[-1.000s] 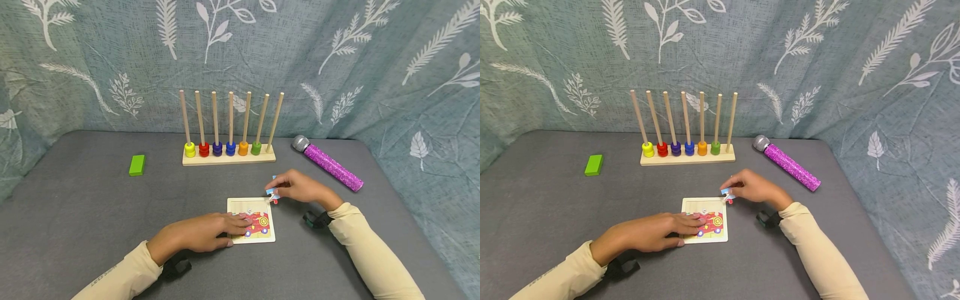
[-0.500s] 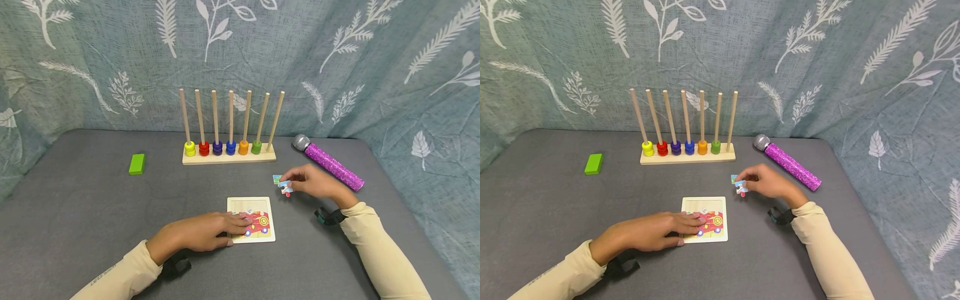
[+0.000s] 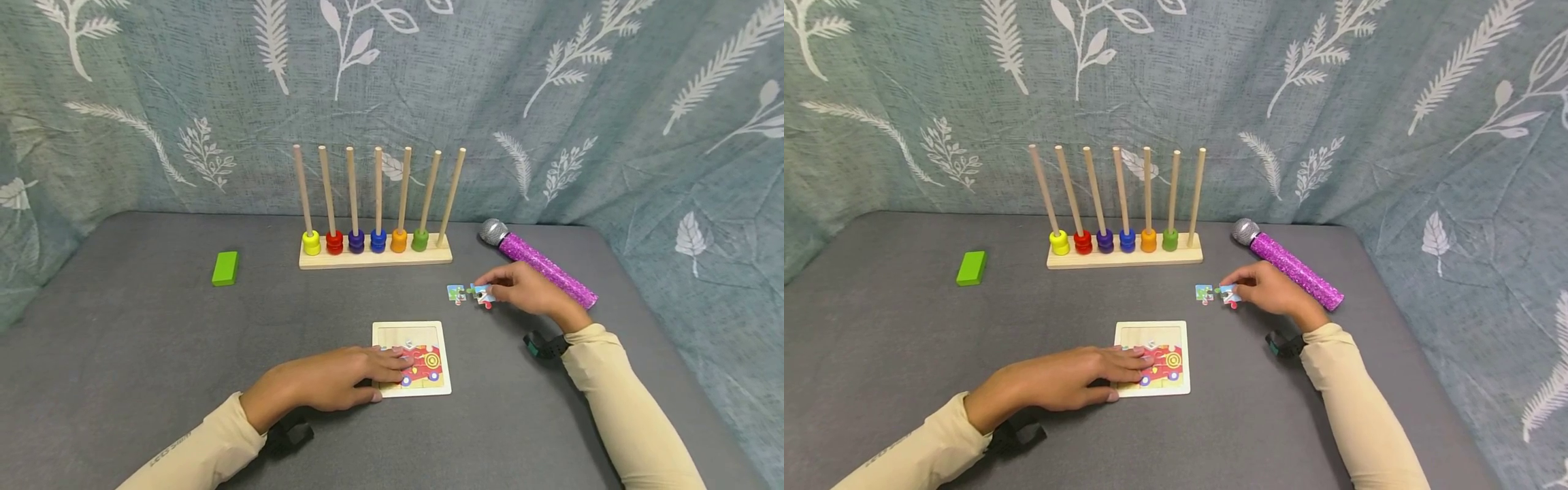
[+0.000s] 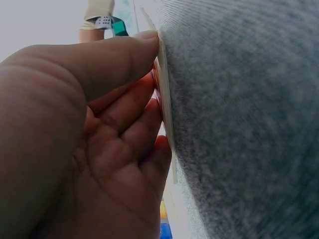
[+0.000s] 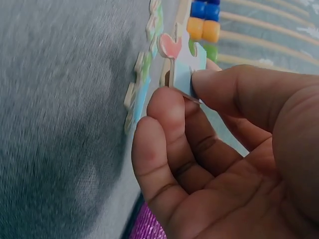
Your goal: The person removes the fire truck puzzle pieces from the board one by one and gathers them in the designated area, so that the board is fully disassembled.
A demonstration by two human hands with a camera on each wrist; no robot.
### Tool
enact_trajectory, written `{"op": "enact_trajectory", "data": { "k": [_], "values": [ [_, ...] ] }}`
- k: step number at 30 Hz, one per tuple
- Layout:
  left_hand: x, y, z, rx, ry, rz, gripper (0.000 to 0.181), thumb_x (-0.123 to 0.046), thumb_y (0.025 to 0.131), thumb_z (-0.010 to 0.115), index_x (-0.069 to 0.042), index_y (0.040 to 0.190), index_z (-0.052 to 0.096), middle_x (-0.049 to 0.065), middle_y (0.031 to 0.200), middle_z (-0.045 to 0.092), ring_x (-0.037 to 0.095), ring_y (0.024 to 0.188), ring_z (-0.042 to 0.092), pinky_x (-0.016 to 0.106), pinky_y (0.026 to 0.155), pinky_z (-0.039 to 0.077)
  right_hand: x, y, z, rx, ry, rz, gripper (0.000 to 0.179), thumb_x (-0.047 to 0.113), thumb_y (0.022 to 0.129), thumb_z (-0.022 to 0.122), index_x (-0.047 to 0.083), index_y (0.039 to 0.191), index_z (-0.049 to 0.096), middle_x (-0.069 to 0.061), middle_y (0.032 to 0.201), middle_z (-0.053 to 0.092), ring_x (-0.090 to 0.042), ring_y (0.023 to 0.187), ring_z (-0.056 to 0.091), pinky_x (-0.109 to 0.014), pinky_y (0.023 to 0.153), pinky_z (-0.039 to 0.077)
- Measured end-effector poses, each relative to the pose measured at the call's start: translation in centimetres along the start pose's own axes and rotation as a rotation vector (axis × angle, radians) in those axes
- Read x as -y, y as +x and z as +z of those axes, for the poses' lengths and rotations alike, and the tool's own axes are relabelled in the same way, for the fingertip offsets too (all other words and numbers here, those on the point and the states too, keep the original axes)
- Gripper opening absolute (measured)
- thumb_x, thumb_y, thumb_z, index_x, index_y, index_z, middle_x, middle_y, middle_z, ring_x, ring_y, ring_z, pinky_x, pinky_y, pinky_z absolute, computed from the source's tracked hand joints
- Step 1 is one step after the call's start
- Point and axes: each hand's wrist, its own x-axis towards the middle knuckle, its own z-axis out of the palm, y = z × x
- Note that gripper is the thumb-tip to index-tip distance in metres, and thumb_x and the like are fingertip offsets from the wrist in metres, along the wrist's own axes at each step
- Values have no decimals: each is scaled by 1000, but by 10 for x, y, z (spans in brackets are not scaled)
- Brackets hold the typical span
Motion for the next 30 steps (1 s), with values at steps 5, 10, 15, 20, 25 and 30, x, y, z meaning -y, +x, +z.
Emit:
{"op": "enact_trajectory", "data": {
  "k": [5, 10, 15, 20, 25, 30],
  "values": [
    [0, 0, 0, 0, -9, 1, 43, -8, 97, 57, -8, 140, 53, 1, 150, 41, 19, 141, 31, 39, 112, 28, -6, 0, -4, -22, 15, 25, 23, -4, 93, 55, -8, 111, 69, -9, 93, 67, -10, 68, 50, -25, 58, 44],
    [0, 0, 0, 3, -25, -12, 43, -7, 97, 57, -8, 140, 53, 0, 150, 41, 17, 141, 30, 38, 113, 27, -9, 0, -7, -24, -1, 56, 24, -4, 93, 55, -8, 112, 68, -11, 95, 68, -13, 71, 51, -26, 61, 45],
    [1, 0, 1, 4, -38, -14, 43, -7, 97, 57, -8, 140, 53, -1, 150, 41, 16, 141, 29, 37, 113, 26, -13, 1, -9, -33, -36, 61, 24, -5, 93, 54, -8, 111, 69, -13, 97, 68, -15, 72, 50, -26, 62, 44],
    [2, 0, 1, -5, -19, 0, 43, -8, 97, 57, -7, 140, 53, 1, 149, 42, 16, 141, 29, 35, 114, 25, -17, 0, -11, -40, -86, 36, 22, -7, 92, 55, -10, 109, 69, -17, 100, 69, -17, 78, 53, -27, 66, 46],
    [2, 0, 1, -6, -12, -2, 43, -8, 97, 57, -7, 140, 53, 1, 149, 42, 16, 141, 29, 35, 114, 24, -17, -1, -12, -46, -123, 28, 21, -8, 91, 56, -10, 106, 69, -17, 98, 69, -18, 80, 54, -29, 68, 46],
    [1, 1, 0, -4, -7, 6, 43, -8, 97, 58, -6, 140, 53, 2, 149, 42, 17, 141, 29, 35, 114, 25, -18, -2, -15, -69, -146, 29, 18, -9, 90, 56, -8, 102, 70, -13, 92, 67, -20, 79, 55, -32, 70, 47]
  ]
}}
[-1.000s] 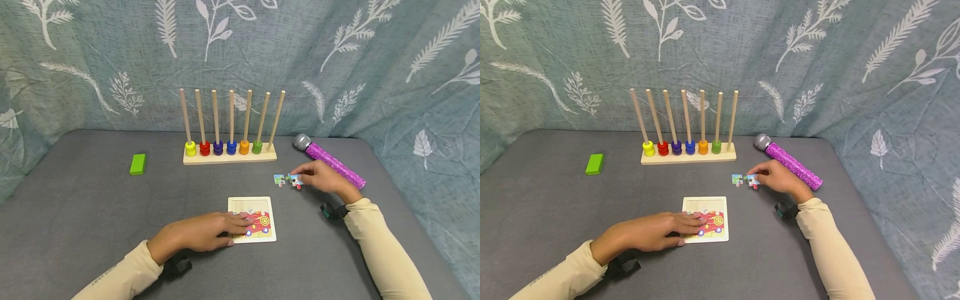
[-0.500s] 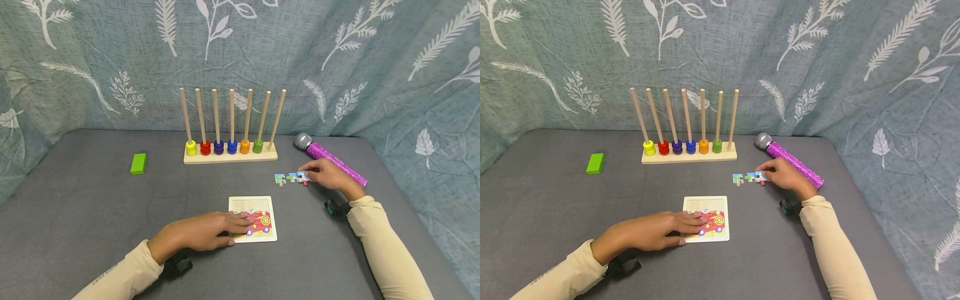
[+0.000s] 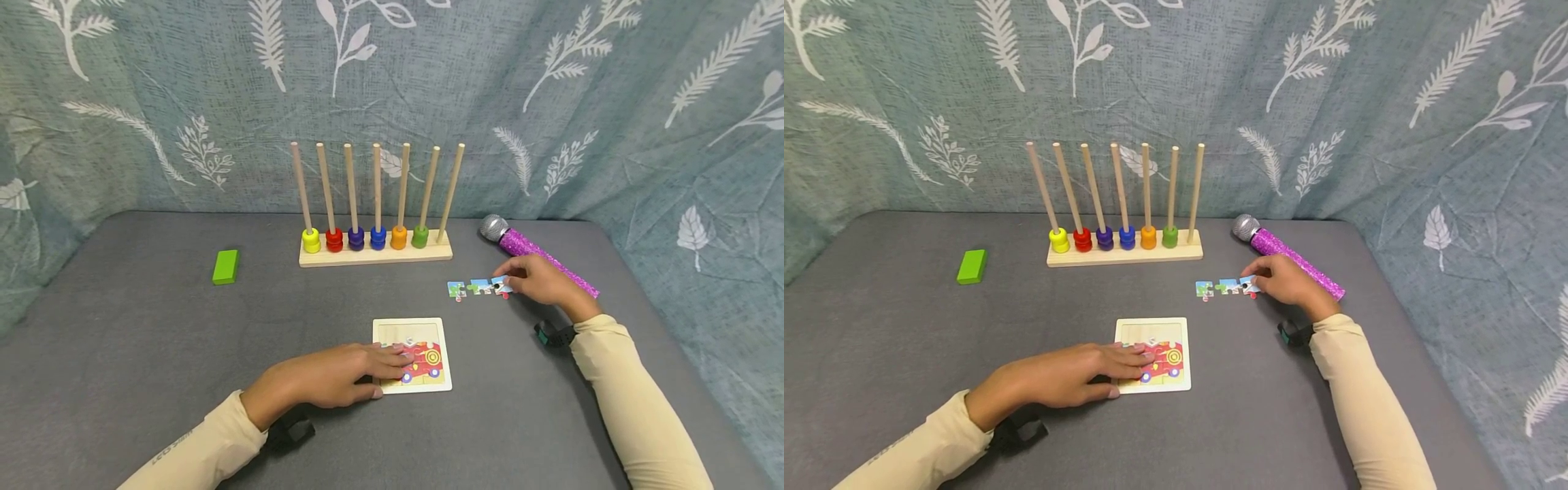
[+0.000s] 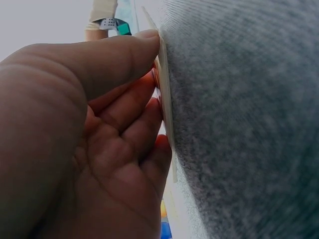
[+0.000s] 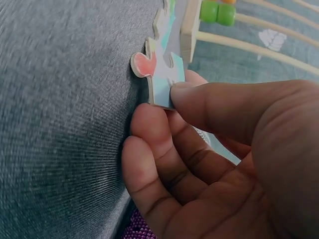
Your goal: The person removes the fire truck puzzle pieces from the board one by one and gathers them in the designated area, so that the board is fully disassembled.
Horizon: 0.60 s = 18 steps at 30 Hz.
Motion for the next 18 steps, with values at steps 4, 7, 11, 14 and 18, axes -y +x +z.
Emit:
{"op": "enact_trajectory", "data": {
  "k": [4, 7, 11, 14, 18],
  "values": [
    [0, 0, -1, 7, -9, -13, 43, -8, 97, 58, -7, 140, 53, 1, 150, 41, 17, 141, 29, 37, 113, 26, -2, 0, -1, -7, -17, 0, 18, -9, 89, 58, -7, 101, 70, -11, 89, 67, -19, 76, 54, -31, 69, 46],
    [-1, 1, -2, 13, -16, -26, 44, -8, 97, 58, -9, 141, 52, 0, 151, 40, 17, 141, 29, 39, 113, 27, -3, -1, -1, -15, -25, -4, 17, -9, 88, 58, -8, 100, 70, -9, 85, 66, -18, 75, 54, -29, 67, 46],
    [-1, 1, -2, 16, -17, -29, 44, -8, 97, 58, -8, 141, 52, 0, 151, 40, 18, 141, 29, 39, 113, 27, -4, 0, -2, -23, -28, -1, 17, -8, 87, 59, -8, 100, 70, -10, 85, 66, -18, 75, 54, -30, 67, 46],
    [-1, 0, -2, 18, -19, -32, 44, -8, 97, 58, -8, 141, 52, 0, 151, 40, 18, 141, 29, 40, 113, 27, -4, 1, -2, -28, -40, 7, 16, -8, 87, 60, -7, 100, 70, -11, 87, 66, -18, 76, 55, -31, 68, 46],
    [-1, -1, -1, 13, -17, -26, 43, -8, 97, 58, -8, 140, 53, -1, 150, 41, 17, 141, 29, 39, 113, 27, -3, 1, -2, -34, -40, 17, 16, -8, 87, 61, -8, 101, 69, -13, 89, 66, -18, 76, 57, -30, 67, 47]
  ]
}}
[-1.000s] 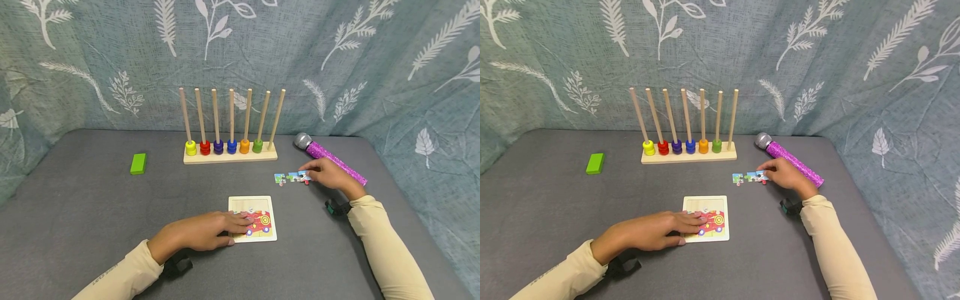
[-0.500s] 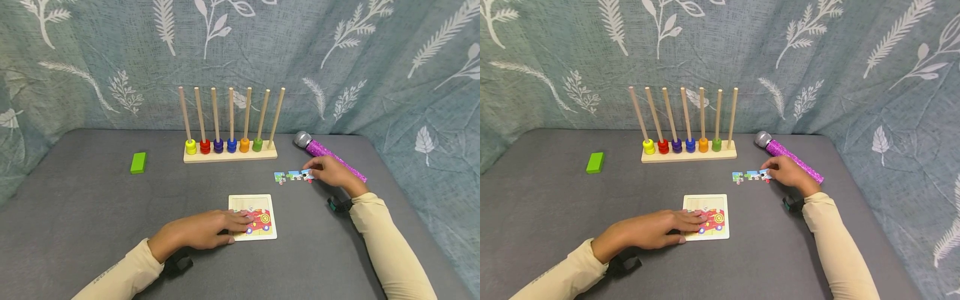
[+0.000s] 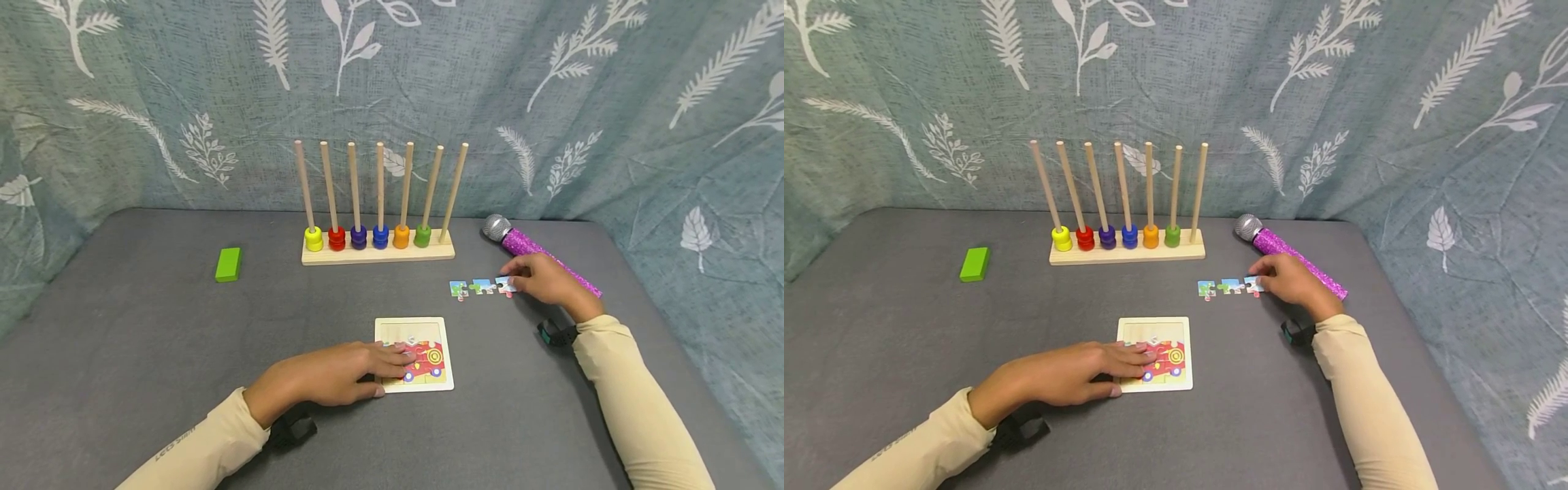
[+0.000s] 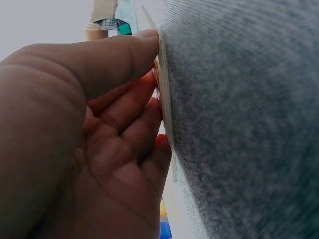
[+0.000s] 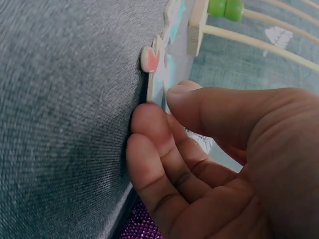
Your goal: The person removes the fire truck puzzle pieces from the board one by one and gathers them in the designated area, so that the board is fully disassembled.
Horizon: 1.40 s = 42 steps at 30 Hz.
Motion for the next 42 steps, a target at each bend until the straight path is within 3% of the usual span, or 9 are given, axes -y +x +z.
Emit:
{"op": "enact_trajectory", "data": {
  "k": [9, 13, 22, 28, 31, 36, 42],
  "values": [
    [-2, 1, 1, -11, 28, 24, 43, -7, 97, 57, -6, 140, 53, 3, 150, 41, 19, 141, 30, 39, 112, 28, 10, -4, -2, -7, 7, 30, 18, -6, 90, 60, -7, 106, 68, -16, 98, 67, -22, 81, 60, -33, 70, 48],
    [-5, 3, 3, -41, 122, 78, 42, -3, 95, 59, -3, 137, 56, 8, 147, 45, 23, 139, 35, 39, 111, 31, 18, -3, 0, -14, -20, 3, 18, -3, 91, 60, -5, 106, 69, -15, 98, 68, -23, 82, 61, -35, 69, 49],
    [-20, 5, 9, -99, 350, 80, 23, 0, 93, 60, -9, 111, 71, 7, 141, 52, 23, 133, 44, 34, 105, 39, 31, -3, 10, 36, 12, -30, 18, -2, 93, 59, -6, 107, 69, -9, 87, 66, -14, 65, 57, -28, 55, 46],
    [-20, 7, 9, -144, 268, 85, 35, 2, 87, 67, -4, 121, 68, 9, 136, 55, 18, 126, 52, 29, 97, 46, 48, -8, 13, 79, 118, -61, 22, -3, 92, 58, -7, 111, 69, -14, 97, 69, -17, 78, 63, -28, 65, 52],
    [-19, 7, 8, -203, 237, 96, 32, -2, 88, 69, -3, 120, 68, 11, 135, 56, 19, 122, 55, 29, 94, 48, 58, -8, 15, 108, 160, -86, 22, -4, 92, 58, -8, 110, 69, -16, 98, 70, -17, 81, 65, -27, 67, 53],
    [-19, 5, 0, -294, 176, -20, 35, -6, 91, 68, 1, 124, 65, 16, 137, 54, 25, 127, 51, 38, 95, 49, 70, -8, 19, 131, 170, -123, 19, -1, 92, 61, -6, 107, 71, -12, 96, 72, -13, 79, 63, -24, 66, 51],
    [-14, -1, -5, -299, 163, -121, 43, -7, 92, 67, 6, 131, 57, 21, 141, 48, 32, 130, 47, 45, 99, 44, 77, -7, 26, 204, 241, -168, 20, 1, 93, 62, -6, 109, 70, -10, 96, 72, -12, 79, 63, -24, 66, 50]
  ]
}}
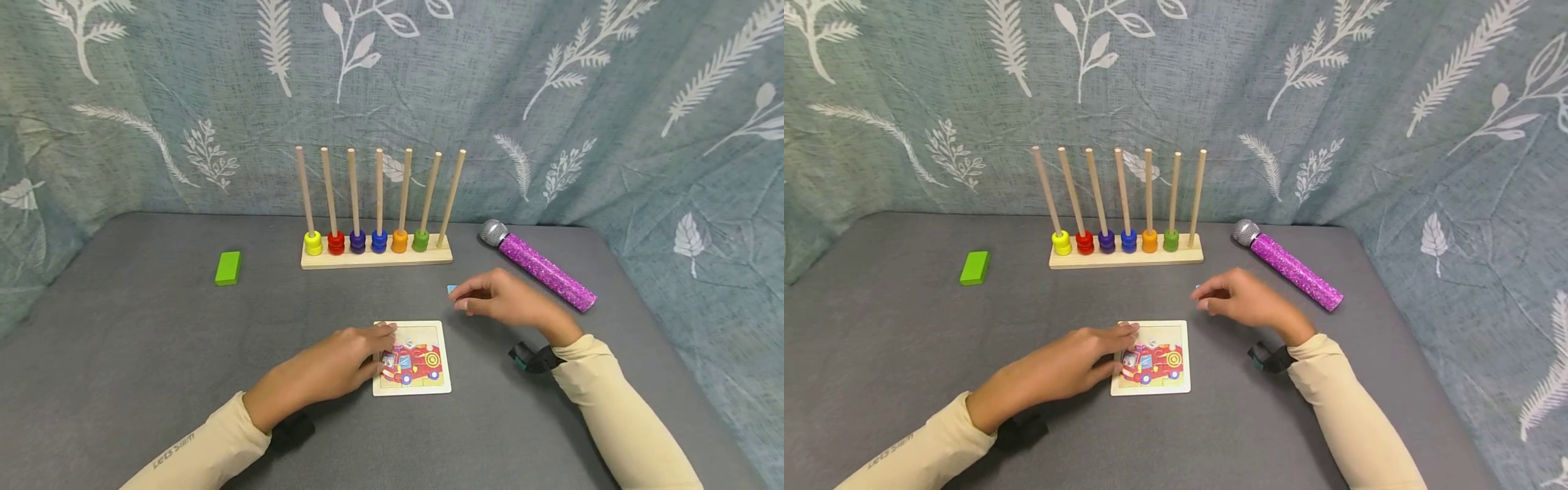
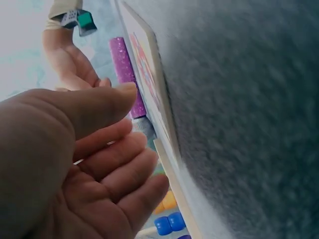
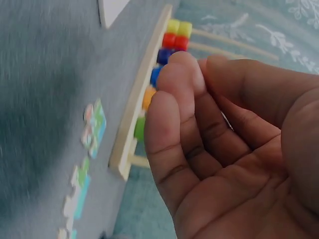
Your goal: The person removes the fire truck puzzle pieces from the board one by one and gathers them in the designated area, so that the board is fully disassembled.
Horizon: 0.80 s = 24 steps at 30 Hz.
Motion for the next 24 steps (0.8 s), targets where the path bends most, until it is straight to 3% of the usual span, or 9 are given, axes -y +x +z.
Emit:
{"op": "enact_trajectory", "data": {
  "k": [3, 10, 16, 20, 24],
  "values": [
    [2, -1, 0, 1, 28, -42, 46, -14, 93, 67, 6, 133, 55, 21, 144, 45, 33, 133, 43, 46, 103, 40, 3, 0, 5, 47, 42, -15, 21, 1, 94, 61, -7, 111, 69, -13, 96, 72, -14, 78, 64, -25, 67, 51],
    [0, -2, 1, 11, 198, -128, 57, -33, 92, 69, 9, 130, 57, 21, 146, 43, 35, 135, 39, 51, 107, 34, 10, 5, 15, 103, 50, -20, 21, 7, 96, 62, -5, 112, 70, -12, 96, 71, -17, 79, 64, -28, 68, 52],
    [0, -3, 3, 70, 188, -151, 72, -40, 91, 67, 8, 140, 45, 18, 153, 32, 32, 140, 31, 50, 110, 29, 12, 10, 29, 142, 64, -46, 19, 4, 95, 61, -4, 110, 70, -9, 96, 71, -20, 81, 66, -29, 71, 54],
    [2, -5, 3, 105, 148, -147, 75, -40, 92, 66, 7, 145, 39, 17, 157, 25, 31, 143, 26, 49, 112, 26, 16, 12, 37, 168, 61, -73, 19, 3, 95, 61, -4, 110, 71, -6, 98, 72, -14, 85, 66, -28, 75, 55],
    [2, -4, 1, 117, 173, -150, 73, -41, 93, 65, 5, 144, 41, 16, 156, 28, 30, 142, 28, 49, 112, 25, 21, 14, 41, 170, 49, -106, 18, 3, 94, 62, -4, 108, 71, -3, 97, 72, -8, 84, 64, -27, 76, 54]
  ]
}}
